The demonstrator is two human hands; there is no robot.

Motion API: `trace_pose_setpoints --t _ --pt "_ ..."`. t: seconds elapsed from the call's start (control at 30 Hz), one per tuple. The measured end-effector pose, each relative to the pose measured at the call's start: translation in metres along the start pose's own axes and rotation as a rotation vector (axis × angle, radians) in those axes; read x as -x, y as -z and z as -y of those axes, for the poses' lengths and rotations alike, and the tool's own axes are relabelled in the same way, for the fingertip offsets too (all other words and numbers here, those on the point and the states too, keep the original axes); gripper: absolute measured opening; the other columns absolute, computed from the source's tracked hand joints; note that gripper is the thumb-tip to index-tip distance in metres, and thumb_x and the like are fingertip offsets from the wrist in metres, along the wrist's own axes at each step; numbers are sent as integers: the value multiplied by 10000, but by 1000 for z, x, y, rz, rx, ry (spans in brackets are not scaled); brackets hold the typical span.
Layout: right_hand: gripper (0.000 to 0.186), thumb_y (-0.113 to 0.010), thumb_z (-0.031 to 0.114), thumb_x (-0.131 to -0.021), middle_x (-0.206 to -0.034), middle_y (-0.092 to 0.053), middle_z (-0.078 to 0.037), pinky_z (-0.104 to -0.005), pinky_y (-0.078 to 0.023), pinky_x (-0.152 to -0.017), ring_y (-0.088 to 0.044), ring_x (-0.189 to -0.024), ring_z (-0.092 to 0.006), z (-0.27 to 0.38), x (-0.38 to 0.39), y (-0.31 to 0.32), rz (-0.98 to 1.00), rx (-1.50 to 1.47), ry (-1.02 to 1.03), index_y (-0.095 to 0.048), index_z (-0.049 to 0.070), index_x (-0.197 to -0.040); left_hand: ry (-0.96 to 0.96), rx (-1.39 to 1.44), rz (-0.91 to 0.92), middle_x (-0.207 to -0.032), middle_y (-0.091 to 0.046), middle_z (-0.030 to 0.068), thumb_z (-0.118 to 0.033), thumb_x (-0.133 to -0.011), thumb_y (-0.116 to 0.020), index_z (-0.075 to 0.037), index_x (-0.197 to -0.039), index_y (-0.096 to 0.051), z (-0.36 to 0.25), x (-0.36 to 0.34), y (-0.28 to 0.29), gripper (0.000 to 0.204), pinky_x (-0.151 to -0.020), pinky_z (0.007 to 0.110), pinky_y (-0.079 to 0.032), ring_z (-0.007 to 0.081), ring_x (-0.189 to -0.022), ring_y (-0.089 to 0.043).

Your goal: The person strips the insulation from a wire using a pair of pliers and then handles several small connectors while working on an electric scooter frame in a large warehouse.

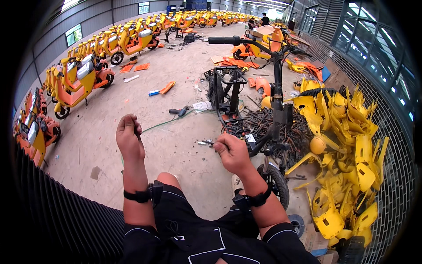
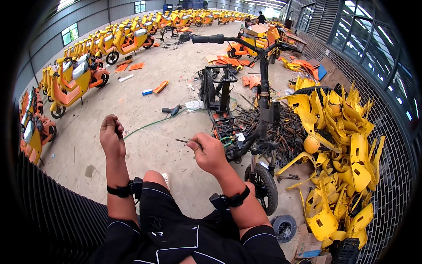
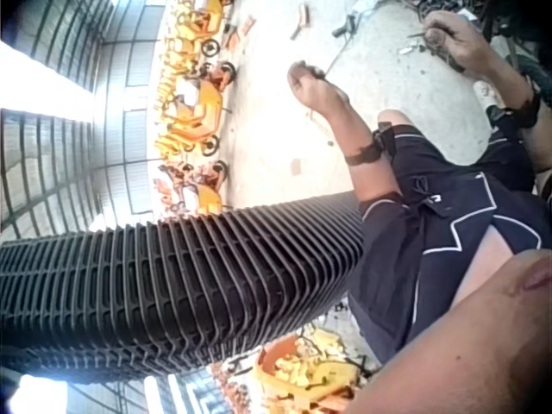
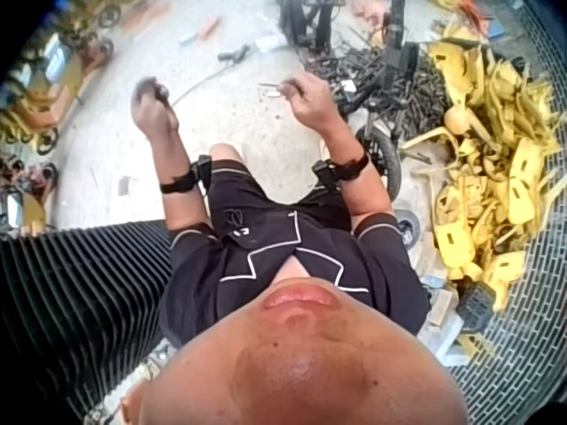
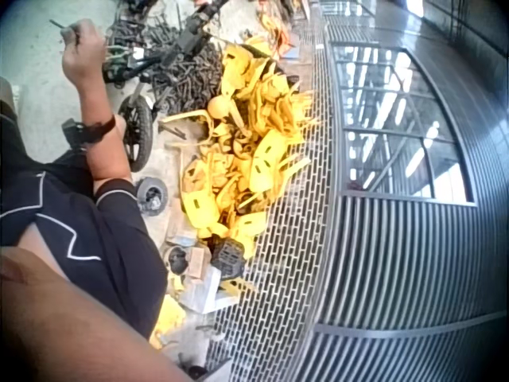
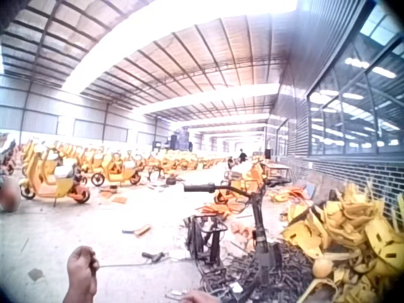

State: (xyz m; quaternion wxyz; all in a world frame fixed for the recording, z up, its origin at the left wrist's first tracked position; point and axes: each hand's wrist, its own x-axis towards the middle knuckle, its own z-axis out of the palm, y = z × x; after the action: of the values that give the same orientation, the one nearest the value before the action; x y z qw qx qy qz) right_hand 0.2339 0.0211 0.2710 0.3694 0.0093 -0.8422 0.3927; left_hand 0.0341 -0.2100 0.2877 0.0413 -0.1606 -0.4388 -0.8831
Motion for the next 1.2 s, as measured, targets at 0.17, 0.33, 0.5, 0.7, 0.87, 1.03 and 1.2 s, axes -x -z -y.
trace_pose_setpoints --t 0.17,0.33,0.5,0.7,0.87,1.03,1.2 --pt "72 -677 20 -885 -796 -611 -55 -262 -441 -601 -563 -654 -136 2 0 5 76 -42 -36 -607 7 -887 -29 -31 -17 -776 -546 3 -245 -1013 -556 -44 -932 -620 2 -1 -1 226 -578 214 -390 90 -643 -475" --pt "152 -728 43 -854 -808 -590 -45 -280 -441 -569 -534 -656 -117 -2 2 -1 -31 -292 23 -582 17 -883 -20 -23 -21 -761 -549 -2 -234 -1015 -555 -44 -925 -624 6 -4 -5 221 -602 224 -363 80 -655 -462" --pt "107 -670 56 -909 -739 -613 -74 -277 -448 -592 -544 -626 -158 -1 0 5 -73 -122 37 -584 0 -876 -43 -7 -24 -760 -541 -2 -234 -1015 -551 -55 -922 -616 13 -4 -10 212 -571 224 -387 87 -632 -476" --pt "276 -573 218 -1000 -705 -646 -72 -277 -468 -600 -601 -631 -147 -8 4 9 -16 -135 -141 -606 -9 -845 -52 21 -5 -763 -541 5 -221 -1015 -550 -52 -923 -617 21 -4 -16 204 -578 229 -387 92 -638 -475" --pt "149 -680 107 -927 -782 -622 -40 -242 -460 -586 -577 -635 -100 -3 4 11 57 -312 -295 -584 -8 -927 -39 -4 -36 -763 -541 4 -222 -1016 -548 -51 -923 -616 20 -6 -18 206 -578 227 -384 90 -635 -474" --pt "166 -726 45 -870 -832 -589 -36 -230 -442 -597 -554 -684 -86 -24 6 3 60 -333 -201 -588 1 -951 -36 22 -24 -765 -546 2 -231 -1014 -555 -46 -917 -619 21 -9 -16 218 -584 223 -381 85 -642 -468" --pt "113 -674 88 -916 -744 -592 -39 -256 -451 -625 -564 -696 -115 -20 3 1 31 -123 -164 -609 0 -887 -43 14 -22 -758 -549 5 -242 -1009 -567 -38 -915 -627 18 -8 -13 233 -599 219 -379 80 -651 -458"
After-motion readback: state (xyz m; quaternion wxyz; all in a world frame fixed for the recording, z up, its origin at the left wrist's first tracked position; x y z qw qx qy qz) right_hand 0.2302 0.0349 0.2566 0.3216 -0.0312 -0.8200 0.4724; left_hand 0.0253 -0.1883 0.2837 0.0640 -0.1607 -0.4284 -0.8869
